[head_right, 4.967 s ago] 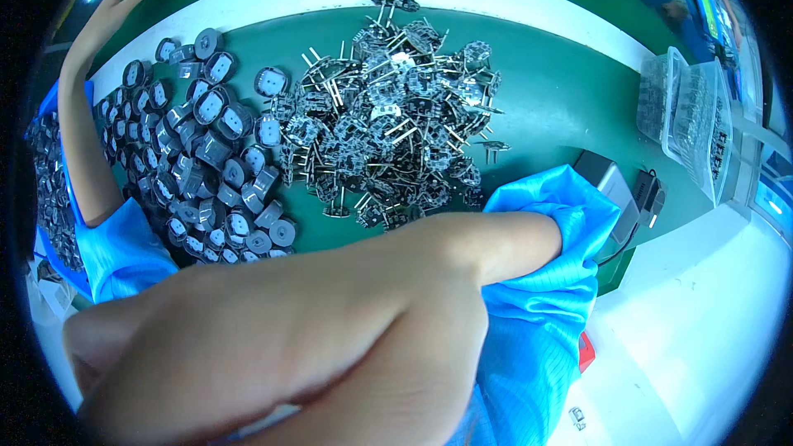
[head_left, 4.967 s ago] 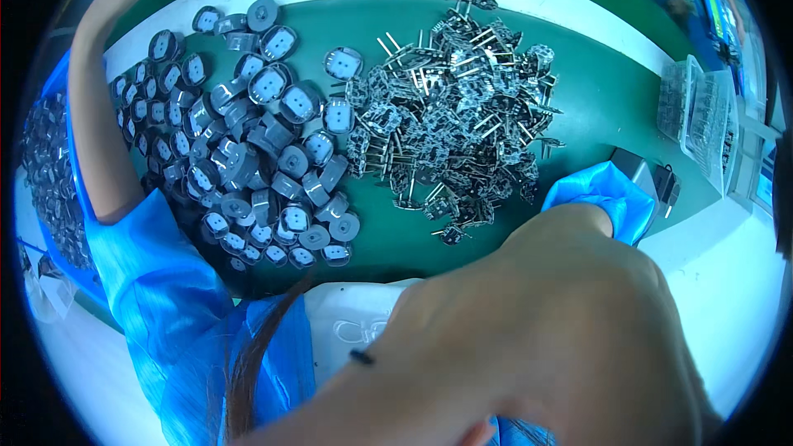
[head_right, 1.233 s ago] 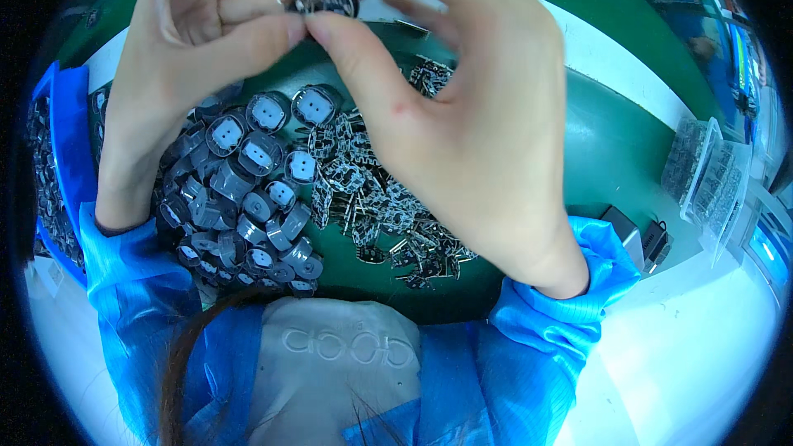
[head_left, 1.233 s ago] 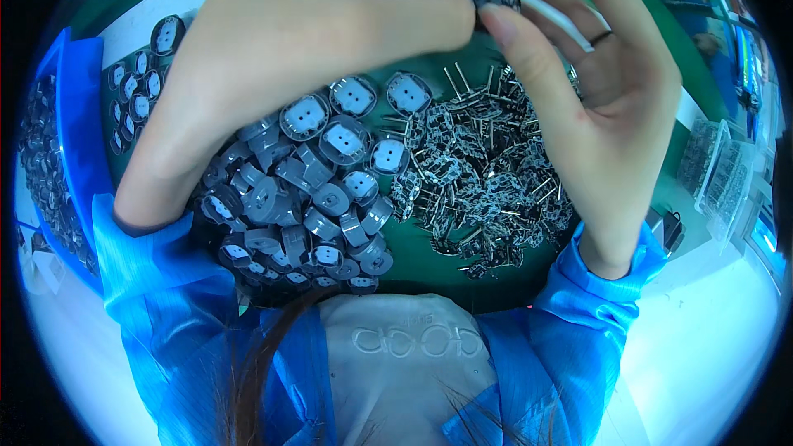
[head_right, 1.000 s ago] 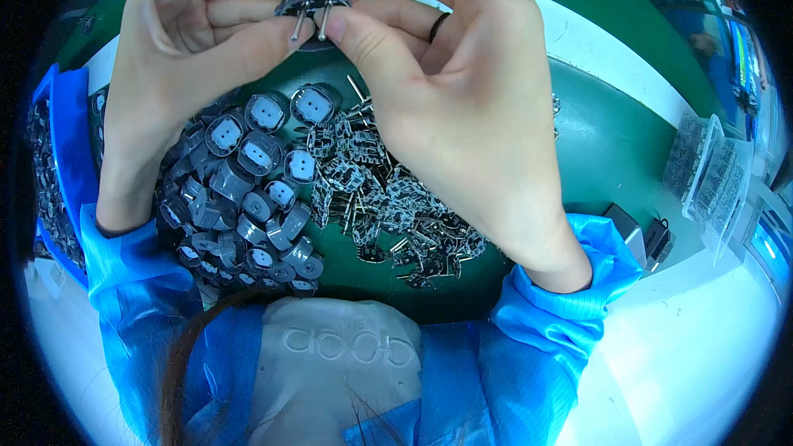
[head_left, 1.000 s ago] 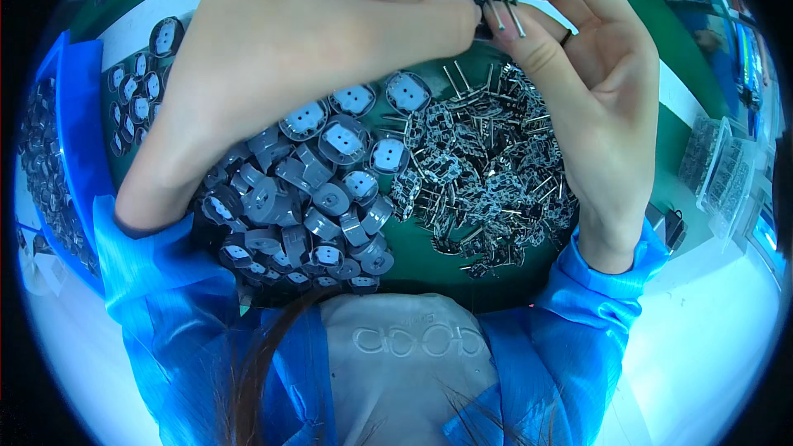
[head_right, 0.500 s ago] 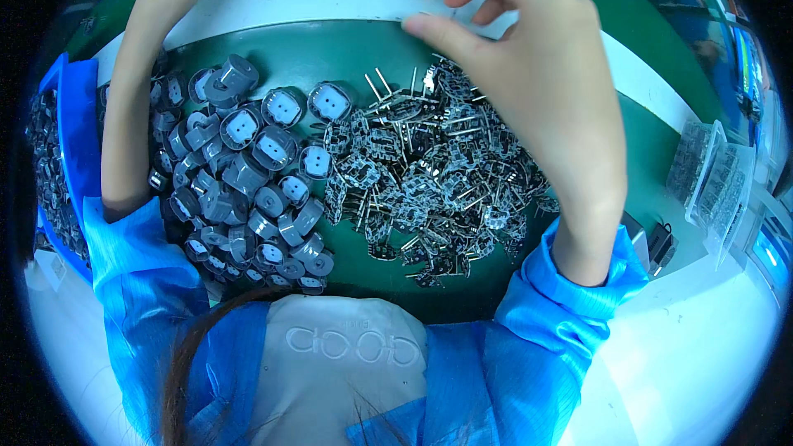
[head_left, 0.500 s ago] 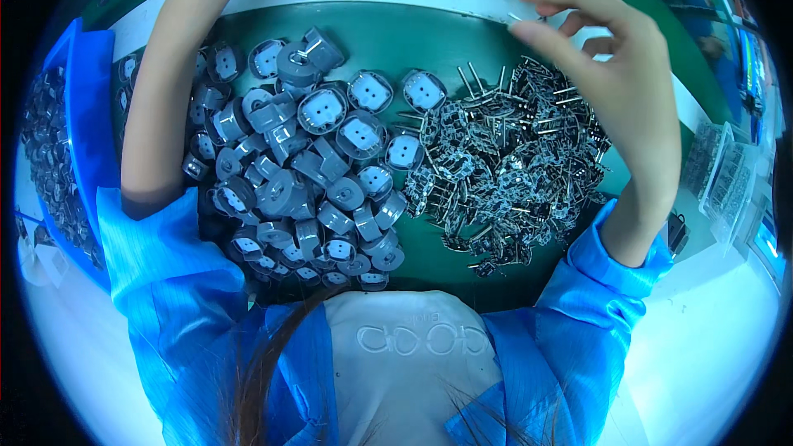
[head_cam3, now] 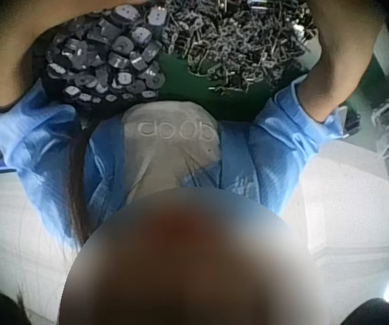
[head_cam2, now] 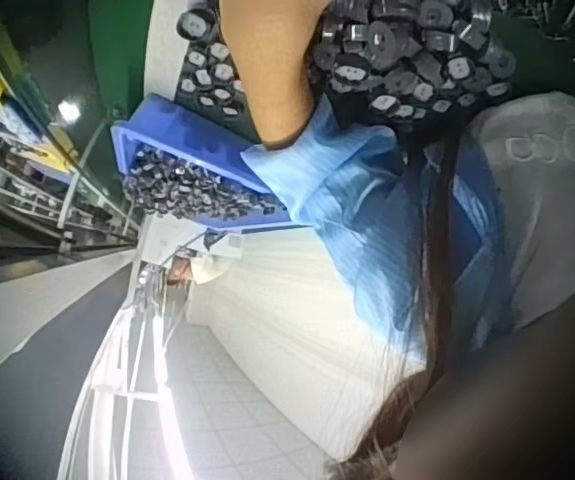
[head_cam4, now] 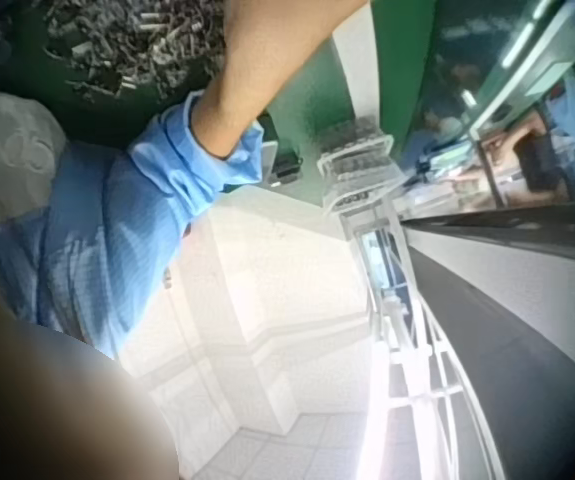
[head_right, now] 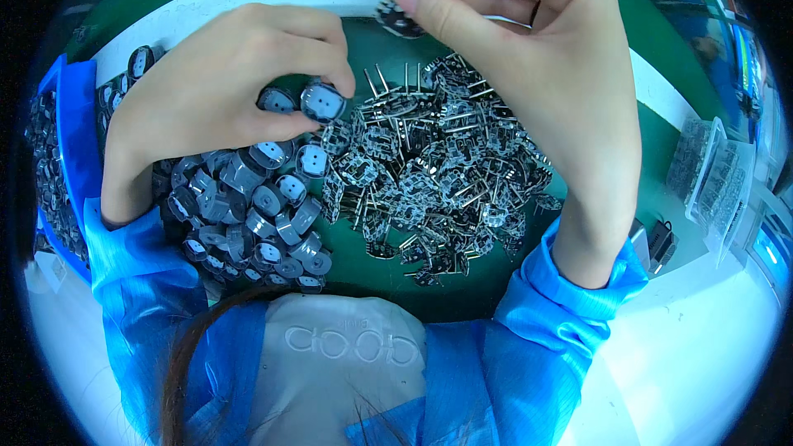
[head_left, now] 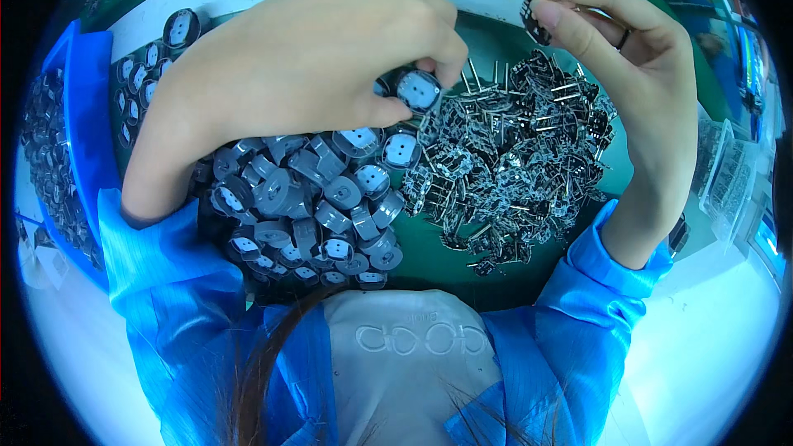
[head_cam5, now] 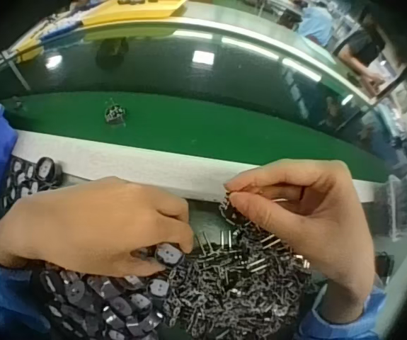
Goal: Manually assembling electrical components by inserting pins into plastic housings.
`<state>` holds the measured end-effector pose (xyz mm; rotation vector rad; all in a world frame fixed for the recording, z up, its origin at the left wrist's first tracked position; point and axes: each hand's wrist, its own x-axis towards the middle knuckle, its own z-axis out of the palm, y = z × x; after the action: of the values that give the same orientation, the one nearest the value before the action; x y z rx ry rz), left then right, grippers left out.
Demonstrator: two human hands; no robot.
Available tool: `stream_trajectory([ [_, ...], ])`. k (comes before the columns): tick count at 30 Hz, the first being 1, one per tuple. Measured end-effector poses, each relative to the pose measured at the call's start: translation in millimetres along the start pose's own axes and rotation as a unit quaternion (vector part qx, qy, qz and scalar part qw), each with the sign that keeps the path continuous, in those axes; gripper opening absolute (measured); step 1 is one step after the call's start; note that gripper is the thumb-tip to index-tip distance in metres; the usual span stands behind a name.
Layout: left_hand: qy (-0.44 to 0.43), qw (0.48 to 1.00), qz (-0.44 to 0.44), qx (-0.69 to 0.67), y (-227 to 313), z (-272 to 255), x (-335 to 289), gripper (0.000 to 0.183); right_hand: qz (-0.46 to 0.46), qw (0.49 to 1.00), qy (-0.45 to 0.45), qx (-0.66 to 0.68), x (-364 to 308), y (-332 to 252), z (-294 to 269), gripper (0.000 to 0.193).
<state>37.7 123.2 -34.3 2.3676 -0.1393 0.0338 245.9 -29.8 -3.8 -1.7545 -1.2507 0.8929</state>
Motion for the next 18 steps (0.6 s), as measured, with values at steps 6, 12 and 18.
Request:
stream_trajectory([
  [6,0.059,0.972,-0.14,-0.178,26,-33,31,0.029,-0.075,0.997,0.032,0.002,-8,-5,18,0.02],
  [12,0.076,0.917,-0.244,-0.307,38,-33,17,0.032,-0.142,0.981,0.11,-0.077,-12,-11,33,0.019],
  [18,0.092,0.914,-0.236,-0.316,40,-31,18,0.033,-0.221,0.955,0.127,-0.154,-12,-15,35,0.016],
])
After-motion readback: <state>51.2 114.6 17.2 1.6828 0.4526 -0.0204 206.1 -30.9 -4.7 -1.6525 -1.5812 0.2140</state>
